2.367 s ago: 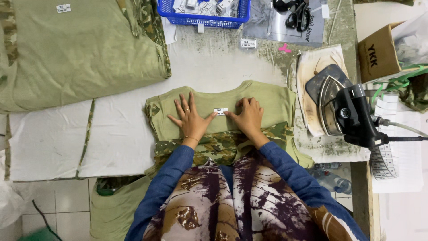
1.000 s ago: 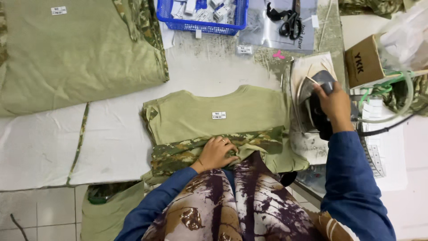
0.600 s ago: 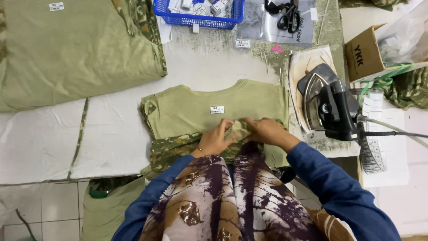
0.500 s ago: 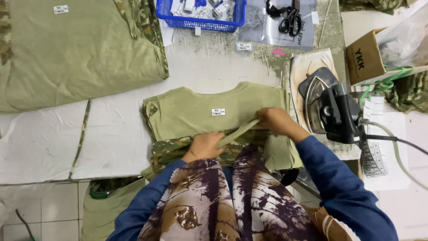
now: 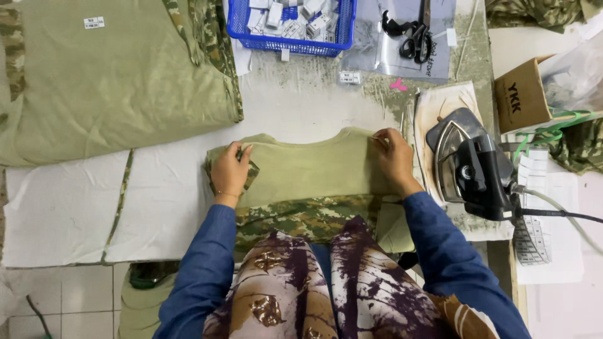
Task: The person irons a green t-shirt on a white table, repeatedly smoothing the fabric and pressing a small white label onto the garment. The person folds the shirt and places it on a stack of similar shirts before repeating the process with another shirt.
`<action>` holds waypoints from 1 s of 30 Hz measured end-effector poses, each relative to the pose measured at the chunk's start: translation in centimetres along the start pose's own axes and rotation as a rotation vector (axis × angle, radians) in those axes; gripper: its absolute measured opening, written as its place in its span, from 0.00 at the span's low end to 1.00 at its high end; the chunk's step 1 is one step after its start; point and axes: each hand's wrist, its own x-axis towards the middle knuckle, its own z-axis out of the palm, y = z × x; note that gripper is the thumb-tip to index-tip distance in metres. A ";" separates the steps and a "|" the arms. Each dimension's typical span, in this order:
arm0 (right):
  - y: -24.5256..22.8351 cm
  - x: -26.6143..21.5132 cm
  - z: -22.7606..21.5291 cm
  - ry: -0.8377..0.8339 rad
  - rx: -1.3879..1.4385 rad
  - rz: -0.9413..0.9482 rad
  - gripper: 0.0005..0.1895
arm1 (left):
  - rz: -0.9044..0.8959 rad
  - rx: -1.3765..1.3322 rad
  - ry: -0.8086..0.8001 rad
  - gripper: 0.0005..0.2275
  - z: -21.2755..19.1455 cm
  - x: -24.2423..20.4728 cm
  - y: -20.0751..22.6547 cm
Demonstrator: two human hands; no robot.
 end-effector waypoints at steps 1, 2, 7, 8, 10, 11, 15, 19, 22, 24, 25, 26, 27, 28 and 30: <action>0.2 0.1 0.2 0.004 0.000 -0.004 0.10 | 0.001 -0.002 0.005 0.13 0.6 0.2 -0.7; 0.4 0.3 0.5 0.106 -0.153 -0.120 0.09 | 0.066 0.080 0.085 0.12 1.1 0.4 -1.3; -0.1 1.3 2.0 0.050 -0.485 -0.386 0.08 | 0.074 0.251 0.064 0.13 3.2 0.9 -2.6; -1.8 1.4 1.1 0.144 -0.371 -0.393 0.14 | 0.123 0.344 0.161 0.13 2.9 1.1 -2.0; -2.9 1.1 0.7 0.230 -0.254 -0.408 0.20 | 0.158 0.438 0.257 0.15 2.6 0.3 -0.7; -2.3 0.8 1.1 0.132 -0.296 -0.559 0.18 | 0.382 0.362 0.218 0.15 2.6 -0.3 0.1; -3.5 1.4 0.4 0.045 -0.441 -0.647 0.10 | 0.635 0.253 -0.143 0.23 5.0 -3.1 1.2; -1.3 1.2 0.7 0.065 -0.409 -0.758 0.05 | 0.416 0.204 -0.116 0.25 5.1 -3.2 1.2; -2.0 1.8 0.7 0.131 -0.374 -0.941 0.05 | 0.301 0.269 0.013 0.24 4.6 -2.3 0.8; -1.7 2.0 0.4 0.329 -0.393 -0.690 0.04 | 0.188 0.310 -0.023 0.25 5.3 -2.4 0.7; -2.8 2.1 0.8 0.331 -0.394 -0.694 0.04 | 0.187 0.308 -0.018 0.25 5.5 -2.6 0.8; -3.9 2.1 1.1 0.248 -0.406 -0.746 0.03 | 0.202 0.320 -0.009 0.25 5.6 -2.8 1.0; -5.2 2.1 1.6 0.169 -0.416 -0.794 0.06 | 0.220 0.337 0.002 0.26 5.6 -2.8 1.0; -4.6 4.1 2.1 0.177 -0.417 -0.795 0.06 | 0.223 0.338 0.008 0.26 5.8 -2.8 1.0; -3.5 8.1 3.2 0.208 -0.483 -0.657 0.06 | 0.237 0.303 -0.028 0.24 6.3 -3.0 1.0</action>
